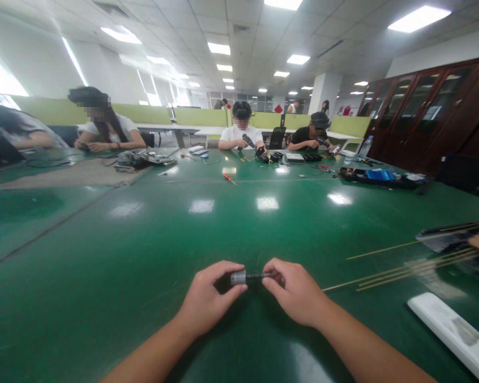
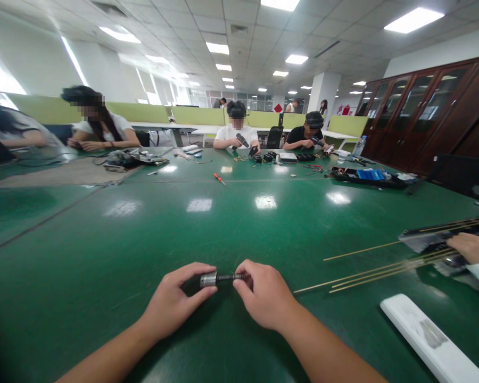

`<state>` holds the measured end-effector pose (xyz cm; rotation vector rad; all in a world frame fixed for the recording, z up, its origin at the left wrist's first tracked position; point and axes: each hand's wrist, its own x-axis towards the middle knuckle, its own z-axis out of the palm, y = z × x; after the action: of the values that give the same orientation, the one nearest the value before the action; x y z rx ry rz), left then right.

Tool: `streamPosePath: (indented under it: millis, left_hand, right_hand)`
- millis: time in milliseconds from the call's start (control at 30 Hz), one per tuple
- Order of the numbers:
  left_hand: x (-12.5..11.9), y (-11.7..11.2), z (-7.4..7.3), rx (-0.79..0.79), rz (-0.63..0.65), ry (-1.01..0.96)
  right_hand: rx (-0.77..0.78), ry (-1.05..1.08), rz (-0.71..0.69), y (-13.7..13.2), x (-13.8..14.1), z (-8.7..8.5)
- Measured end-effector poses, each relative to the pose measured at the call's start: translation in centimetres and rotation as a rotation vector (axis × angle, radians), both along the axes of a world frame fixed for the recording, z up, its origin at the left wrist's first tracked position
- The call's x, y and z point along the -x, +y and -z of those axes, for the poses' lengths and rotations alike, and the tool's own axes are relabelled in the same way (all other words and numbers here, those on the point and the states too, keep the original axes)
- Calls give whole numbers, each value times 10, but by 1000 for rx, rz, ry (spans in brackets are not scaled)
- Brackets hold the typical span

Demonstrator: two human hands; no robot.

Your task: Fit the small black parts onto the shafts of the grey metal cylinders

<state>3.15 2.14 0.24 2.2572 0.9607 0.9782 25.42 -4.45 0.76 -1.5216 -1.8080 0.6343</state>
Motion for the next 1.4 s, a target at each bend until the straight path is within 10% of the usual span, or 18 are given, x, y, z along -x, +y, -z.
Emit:
streamPosePath:
  millis: [1400]
  left_hand:
    - [1, 0, -2, 8, -9, -8]
  right_hand:
    - [16, -3, 37, -1, -3, -5]
